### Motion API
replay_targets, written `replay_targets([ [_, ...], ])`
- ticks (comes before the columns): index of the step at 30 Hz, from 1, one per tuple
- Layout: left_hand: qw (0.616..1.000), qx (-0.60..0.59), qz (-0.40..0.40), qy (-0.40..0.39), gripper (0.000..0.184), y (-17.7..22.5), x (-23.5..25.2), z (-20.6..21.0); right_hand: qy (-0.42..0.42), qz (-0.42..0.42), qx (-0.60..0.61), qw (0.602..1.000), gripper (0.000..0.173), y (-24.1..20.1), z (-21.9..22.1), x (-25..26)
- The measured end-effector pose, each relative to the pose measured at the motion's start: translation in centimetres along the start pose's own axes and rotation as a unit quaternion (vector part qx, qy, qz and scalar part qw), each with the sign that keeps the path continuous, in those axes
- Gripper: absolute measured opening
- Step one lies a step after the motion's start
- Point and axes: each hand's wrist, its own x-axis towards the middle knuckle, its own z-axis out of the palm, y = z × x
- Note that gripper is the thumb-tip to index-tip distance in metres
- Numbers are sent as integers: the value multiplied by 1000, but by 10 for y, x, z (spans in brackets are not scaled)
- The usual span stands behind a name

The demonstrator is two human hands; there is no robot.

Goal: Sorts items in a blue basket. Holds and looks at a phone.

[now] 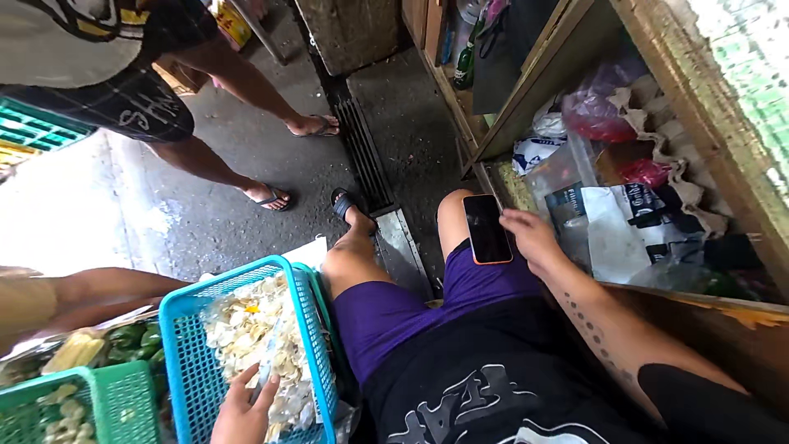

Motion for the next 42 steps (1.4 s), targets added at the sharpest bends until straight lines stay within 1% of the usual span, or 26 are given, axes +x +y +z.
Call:
replay_targets([
  [3,1000,7,10,-3,58,-1,5,5,13,-38,-44,998,46,22,9,-16],
  [6,1000,18,18,-3,58,9,9,5,36,-62,-63,995,46,28,16,-19],
  [9,999,33,21,-4,58,16,8,3,29,-47,-25,998,47,29,18,-17],
  [15,999,30,18,3,58,14,9,5,11,-25,39,999,50,24,18,-10],
  [21,1000,18,19,-4,57,14,9,8,-16,-27,23,999,46,25,26,-8],
  [25,999,27,18,-3,59,18,10,10,-25,-30,80,996,46,24,24,-9],
  [28,1000,21,14,-6,58,10,7,9,-13,0,141,990,42,16,19,-13],
  [30,1000,10,12,-10,57,3,7,7,-3,27,152,988,41,11,16,-13],
  [32,1000,2,14,-8,57,-3,10,8,14,27,106,994,42,7,12,-5],
  [34,1000,5,13,-4,57,-5,12,10,38,-34,-5,999,47,1,5,9],
  [36,1000,11,5,-4,58,0,12,11,72,-111,-112,985,49,-12,0,22],
  [37,1000,14,2,-3,58,2,11,12,86,-136,-145,976,49,-20,1,28],
  [39,1000,20,-5,-3,58,4,10,12,86,-158,-187,966,51,-35,7,39],
  [42,1000,26,-8,-5,59,4,10,12,64,-154,-238,957,59,-44,23,57],
])
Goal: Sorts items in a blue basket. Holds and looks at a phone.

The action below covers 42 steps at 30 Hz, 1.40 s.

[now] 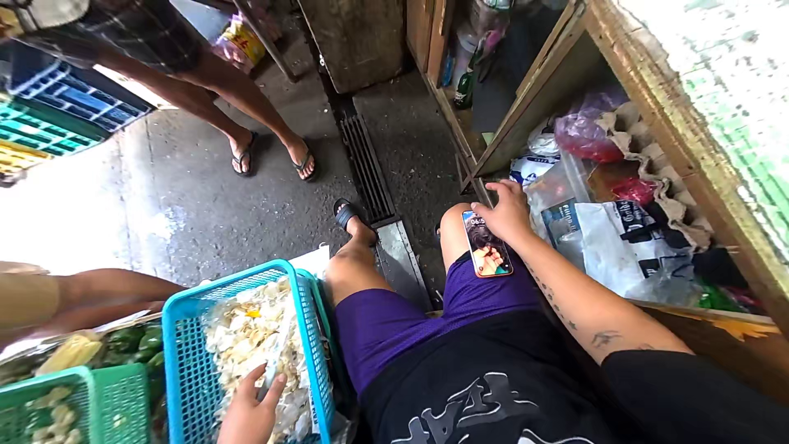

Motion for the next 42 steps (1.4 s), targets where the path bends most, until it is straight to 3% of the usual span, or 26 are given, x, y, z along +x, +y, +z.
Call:
replay_targets([
  [6,1000,-1,-3,-3,60,-8,-1,0,-18,-18,-40,999,63,0,18,2],
  [11,1000,-10,-3,-7,58,-9,0,-3,-83,-69,-54,993,71,8,-10,-26],
  [17,1000,3,1,-8,59,-5,2,1,-83,5,64,995,57,34,-28,-44],
  [20,1000,15,-5,-20,61,0,2,4,-98,108,203,968,47,34,-20,-59],
  [22,1000,12,-9,-23,62,-1,1,4,-112,125,229,959,42,32,-15,-67],
  [28,999,27,-9,-25,62,-1,-2,6,-117,104,199,968,41,31,-16,-67],
  [32,999,39,-19,-30,60,0,-2,8,-156,59,73,983,47,35,-21,-61],
  [38,998,50,-13,-29,61,0,-3,6,-142,108,203,963,45,36,-19,-65],
  [42,996,77,-19,-37,60,6,-4,7,-141,77,165,973,43,39,-20,-60],
])
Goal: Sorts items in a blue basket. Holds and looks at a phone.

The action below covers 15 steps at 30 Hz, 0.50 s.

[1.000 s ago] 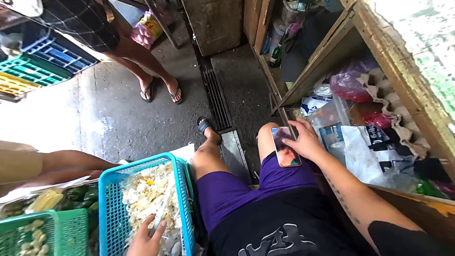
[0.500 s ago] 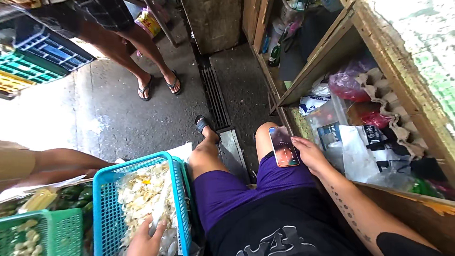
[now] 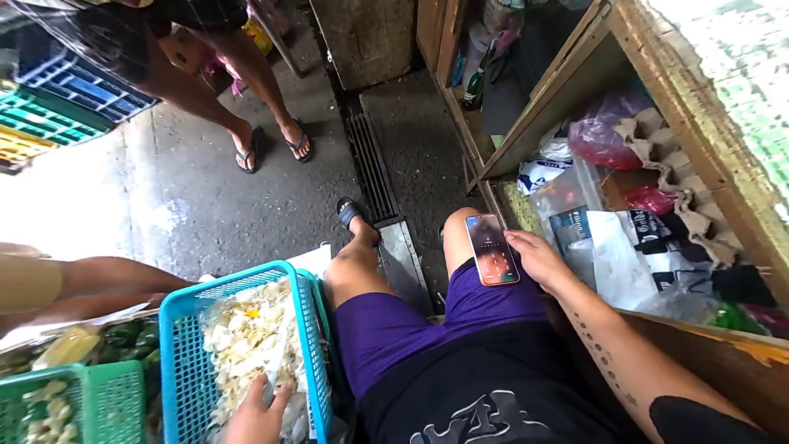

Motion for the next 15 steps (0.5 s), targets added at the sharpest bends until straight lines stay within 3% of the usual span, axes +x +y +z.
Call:
replay_targets([
  [4,1000,27,1,-6,61,1,-2,-1,0,6,-41,999,44,0,-1,3],
  [11,1000,27,-8,-13,64,3,1,0,7,10,14,1000,38,-5,7,0],
  [15,1000,22,-8,-15,65,3,3,-1,24,7,-15,1000,38,-3,0,7],
])
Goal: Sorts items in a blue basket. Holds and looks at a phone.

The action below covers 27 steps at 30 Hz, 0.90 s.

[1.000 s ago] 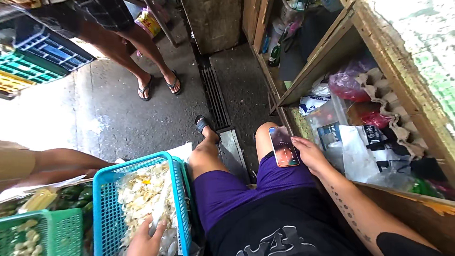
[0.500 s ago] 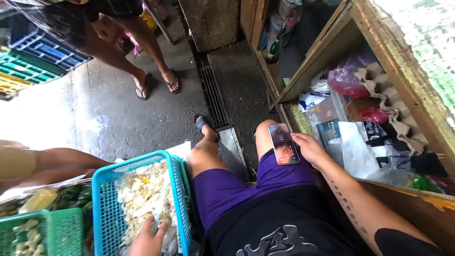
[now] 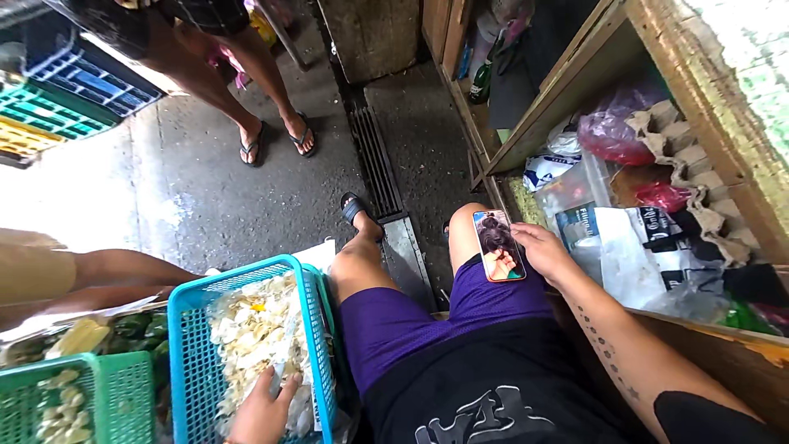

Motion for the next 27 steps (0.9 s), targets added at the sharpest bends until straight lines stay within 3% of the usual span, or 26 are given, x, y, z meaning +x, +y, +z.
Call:
replay_targets([
  [5,1000,0,3,1,63,-1,0,0,54,21,-26,998,64,-16,2,27],
  [8,1000,7,6,4,63,0,0,1,67,-19,-96,993,75,-31,13,44],
  [12,1000,11,10,-2,65,-2,-1,0,73,-65,-221,970,75,-44,27,58],
  [15,1000,7,10,-1,64,-5,-1,1,51,-88,-245,964,75,-43,19,48],
  [19,1000,-3,9,-9,63,-7,-5,-1,35,-102,-176,979,70,-27,-5,29],
  [24,1000,-4,11,-6,64,-3,-3,-2,20,-7,8,1000,59,-5,-17,22],
  [27,1000,-7,12,-11,64,-2,-2,-1,-22,4,78,997,55,4,-13,17],
])
